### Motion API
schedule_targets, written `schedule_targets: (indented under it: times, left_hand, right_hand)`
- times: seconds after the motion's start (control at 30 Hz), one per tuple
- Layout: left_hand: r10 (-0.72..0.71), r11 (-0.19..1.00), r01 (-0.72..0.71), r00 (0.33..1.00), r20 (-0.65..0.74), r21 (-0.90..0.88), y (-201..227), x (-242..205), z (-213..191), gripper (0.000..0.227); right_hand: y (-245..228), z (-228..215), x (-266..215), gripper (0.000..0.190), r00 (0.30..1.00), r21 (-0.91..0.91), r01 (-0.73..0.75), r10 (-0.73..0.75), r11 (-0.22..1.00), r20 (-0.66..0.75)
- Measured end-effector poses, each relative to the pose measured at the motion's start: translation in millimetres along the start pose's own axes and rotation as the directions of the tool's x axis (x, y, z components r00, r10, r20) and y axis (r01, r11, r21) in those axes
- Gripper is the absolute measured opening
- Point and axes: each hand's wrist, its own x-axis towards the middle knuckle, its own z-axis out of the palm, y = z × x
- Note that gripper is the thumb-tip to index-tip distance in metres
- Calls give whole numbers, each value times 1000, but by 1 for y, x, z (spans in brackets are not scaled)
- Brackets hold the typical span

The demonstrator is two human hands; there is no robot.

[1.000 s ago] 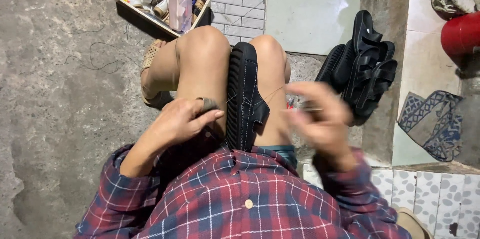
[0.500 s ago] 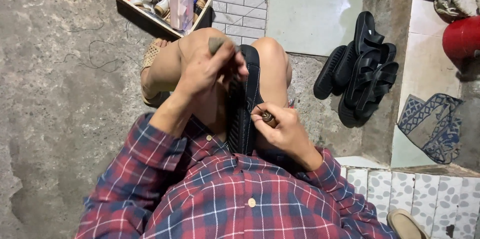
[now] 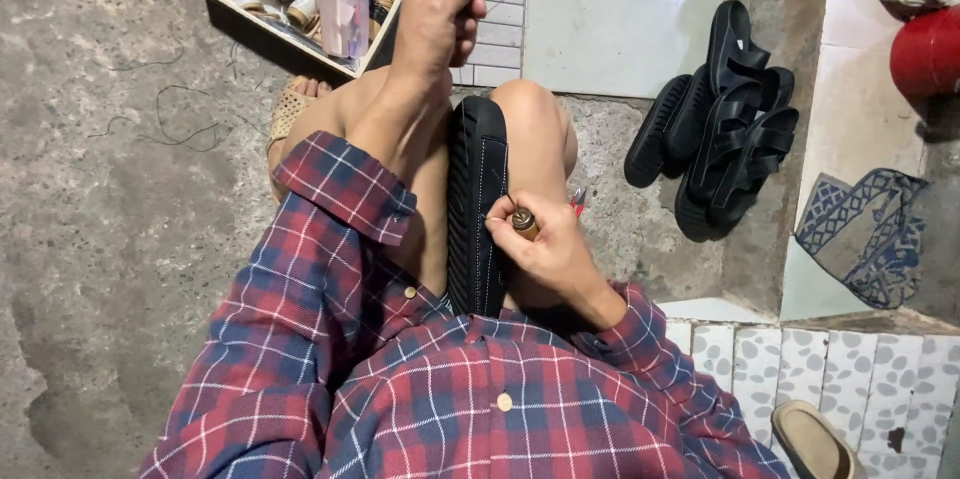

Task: Hand-stitching the sole of a black sandal using a needle and thread while sitting on the floor.

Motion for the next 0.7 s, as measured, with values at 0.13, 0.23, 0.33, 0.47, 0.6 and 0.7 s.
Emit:
schedule_targets:
  times: [0.13, 0.23, 0.33, 0.47, 0.6, 0.7]
  left_hand:
    - [243, 944, -265, 961, 129, 197, 4, 5, -31, 35]
    - [354, 438, -368, 909, 219, 820, 3, 3, -103, 46]
    - [410, -285, -221, 851, 327, 933, 23, -44, -127, 32]
    - [478, -58, -789, 517, 711, 612, 41, -87, -87, 18]
    - [220, -21, -745, 647, 730, 667, 10, -118, -85, 91]
    - [165, 101, -803, 596, 786, 588, -8, -120, -76, 88]
  right_hand:
    - [-10, -13, -6, 10, 996, -120, 68, -60, 990, 69]
    - [-4, -28, -20, 30, 961, -339, 276, -250, 899, 121]
    - [11, -34, -28, 44, 919, -537, 395, -325, 745, 224]
    - [27, -35, -24, 53, 918, -691, 396, -250, 605, 307]
    - [18, -37, -20, 55, 938, -736, 342, -167, 585, 303]
    - [8, -43, -16, 55, 932, -731, 342, -115, 590, 343]
